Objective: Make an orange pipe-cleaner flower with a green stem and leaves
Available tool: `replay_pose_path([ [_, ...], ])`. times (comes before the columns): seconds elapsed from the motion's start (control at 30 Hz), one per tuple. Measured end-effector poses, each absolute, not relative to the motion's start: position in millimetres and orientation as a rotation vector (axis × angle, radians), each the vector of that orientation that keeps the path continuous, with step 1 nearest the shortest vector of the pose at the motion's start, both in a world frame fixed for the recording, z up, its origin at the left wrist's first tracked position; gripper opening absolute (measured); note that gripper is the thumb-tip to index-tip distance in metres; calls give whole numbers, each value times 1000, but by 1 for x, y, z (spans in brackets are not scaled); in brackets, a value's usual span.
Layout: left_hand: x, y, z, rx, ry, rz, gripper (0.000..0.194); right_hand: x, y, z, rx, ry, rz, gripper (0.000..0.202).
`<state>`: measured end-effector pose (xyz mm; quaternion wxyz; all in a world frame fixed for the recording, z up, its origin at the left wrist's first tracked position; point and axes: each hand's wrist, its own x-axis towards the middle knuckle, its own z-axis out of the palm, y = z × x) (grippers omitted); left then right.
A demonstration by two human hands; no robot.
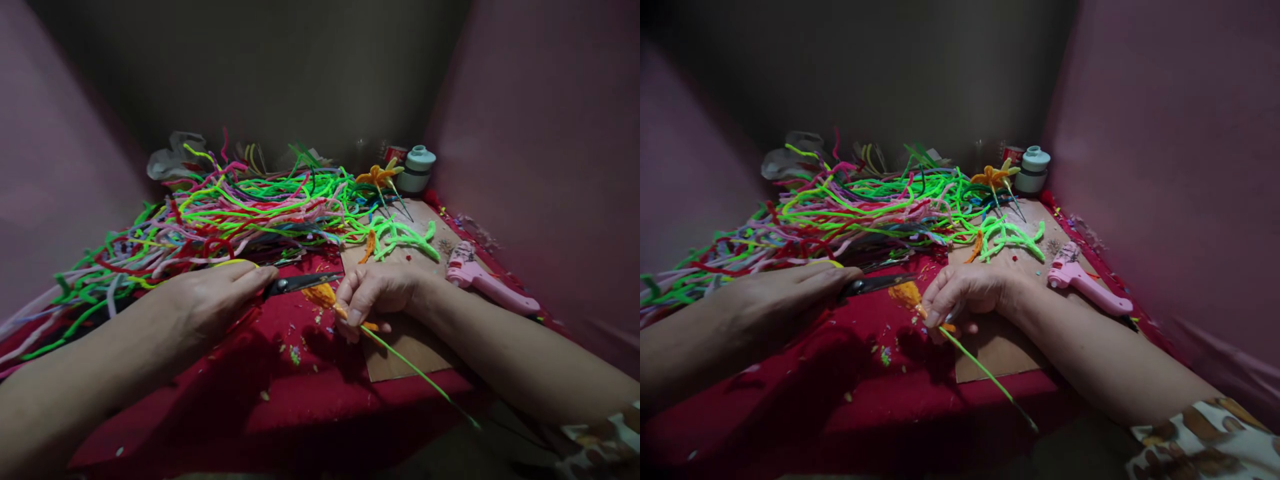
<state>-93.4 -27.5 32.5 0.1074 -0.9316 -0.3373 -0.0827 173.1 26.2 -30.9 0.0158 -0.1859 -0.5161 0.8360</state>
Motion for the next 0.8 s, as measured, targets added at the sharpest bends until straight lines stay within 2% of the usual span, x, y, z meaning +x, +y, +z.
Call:
replay_pose_path([
  [0.23, -97, -17, 29, -2715, -1219, -222, 32, 174, 28, -30, -603, -1560, 2632, 14],
  [0.43, -92, -23, 31, -2794, -1135, -31, 39, 174, 29, -35, -512, -1566, 2621, 15],
  [0.6, -89, -30, 34, -2730, -1059, -3, 46, 174, 29, -34, -484, -1554, 2642, 13],
  [0.8, -86, -35, 40, -2713, -1015, -5, 43, 175, 29, -35, -407, -1556, 2675, 14],
])
